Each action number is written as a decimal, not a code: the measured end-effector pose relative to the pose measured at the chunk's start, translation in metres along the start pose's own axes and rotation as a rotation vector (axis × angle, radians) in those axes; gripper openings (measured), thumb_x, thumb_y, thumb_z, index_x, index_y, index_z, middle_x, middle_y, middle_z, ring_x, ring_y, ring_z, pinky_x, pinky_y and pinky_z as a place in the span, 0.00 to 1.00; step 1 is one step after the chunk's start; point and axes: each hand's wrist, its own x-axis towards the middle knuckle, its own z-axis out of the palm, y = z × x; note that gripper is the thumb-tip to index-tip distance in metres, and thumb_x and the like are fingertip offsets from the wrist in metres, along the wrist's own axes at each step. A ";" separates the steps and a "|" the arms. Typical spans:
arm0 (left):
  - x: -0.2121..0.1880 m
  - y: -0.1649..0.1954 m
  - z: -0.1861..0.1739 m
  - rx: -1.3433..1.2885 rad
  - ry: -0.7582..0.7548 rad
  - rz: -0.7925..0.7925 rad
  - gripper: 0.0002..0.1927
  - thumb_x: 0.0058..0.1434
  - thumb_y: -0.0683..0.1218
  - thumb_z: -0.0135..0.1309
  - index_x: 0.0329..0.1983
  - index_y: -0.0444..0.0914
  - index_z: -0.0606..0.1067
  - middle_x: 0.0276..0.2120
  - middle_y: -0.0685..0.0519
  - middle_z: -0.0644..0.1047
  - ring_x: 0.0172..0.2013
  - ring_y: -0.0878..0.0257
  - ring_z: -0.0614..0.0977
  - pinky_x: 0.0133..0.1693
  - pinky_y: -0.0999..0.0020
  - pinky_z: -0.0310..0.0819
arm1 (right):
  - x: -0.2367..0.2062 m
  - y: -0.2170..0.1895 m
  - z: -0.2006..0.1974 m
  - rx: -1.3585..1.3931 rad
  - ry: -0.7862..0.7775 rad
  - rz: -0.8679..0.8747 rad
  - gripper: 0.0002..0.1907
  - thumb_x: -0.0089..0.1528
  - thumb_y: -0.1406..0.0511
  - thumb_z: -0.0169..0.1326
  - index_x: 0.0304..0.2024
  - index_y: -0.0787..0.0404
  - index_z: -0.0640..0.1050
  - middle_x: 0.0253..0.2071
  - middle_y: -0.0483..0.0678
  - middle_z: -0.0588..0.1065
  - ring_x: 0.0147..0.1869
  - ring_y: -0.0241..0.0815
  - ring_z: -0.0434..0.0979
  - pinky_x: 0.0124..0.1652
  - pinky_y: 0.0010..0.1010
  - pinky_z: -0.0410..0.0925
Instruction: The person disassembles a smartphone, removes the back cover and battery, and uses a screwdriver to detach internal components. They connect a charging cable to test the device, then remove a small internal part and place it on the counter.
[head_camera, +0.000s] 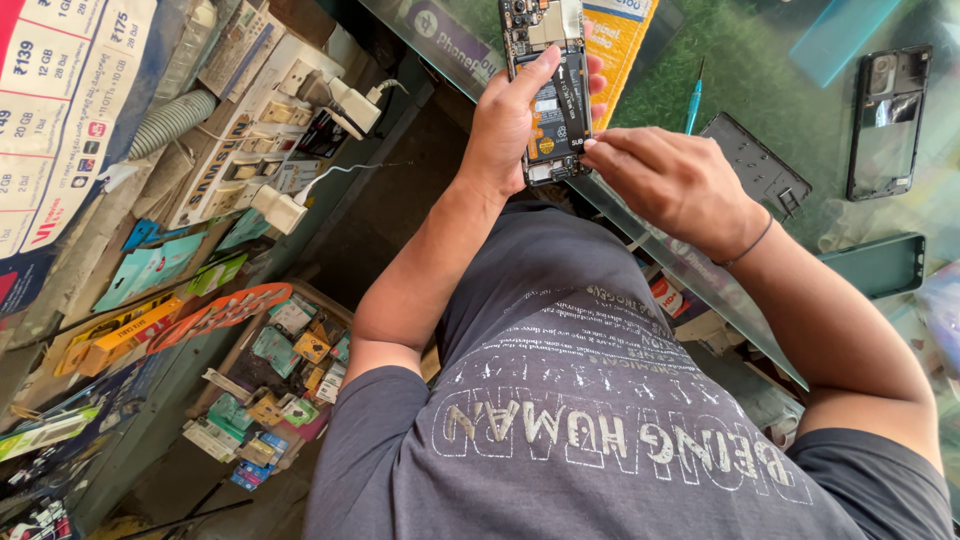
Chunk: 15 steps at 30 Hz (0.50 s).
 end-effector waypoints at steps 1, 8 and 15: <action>-0.001 0.001 0.000 0.002 0.000 0.003 0.19 0.75 0.48 0.47 0.58 0.28 0.73 0.48 0.41 0.81 0.47 0.55 0.85 0.48 0.55 0.85 | 0.000 0.000 -0.002 -0.032 -0.026 -0.017 0.16 0.62 0.70 0.63 0.52 0.64 0.80 0.47 0.50 0.79 0.44 0.45 0.82 0.40 0.33 0.76; -0.011 0.005 0.009 -0.052 -0.057 0.047 0.21 0.75 0.47 0.48 0.66 0.31 0.70 0.50 0.42 0.79 0.50 0.55 0.82 0.51 0.54 0.84 | -0.002 -0.013 0.000 0.222 0.172 0.305 0.07 0.67 0.71 0.64 0.48 0.62 0.82 0.45 0.53 0.81 0.46 0.46 0.84 0.44 0.31 0.75; -0.020 0.015 0.014 0.042 -0.114 0.104 0.29 0.65 0.35 0.53 0.70 0.31 0.67 0.55 0.42 0.77 0.56 0.55 0.81 0.58 0.53 0.82 | -0.029 -0.021 0.010 1.781 0.488 0.640 0.15 0.73 0.65 0.47 0.34 0.68 0.75 0.28 0.53 0.73 0.30 0.41 0.76 0.68 0.56 0.70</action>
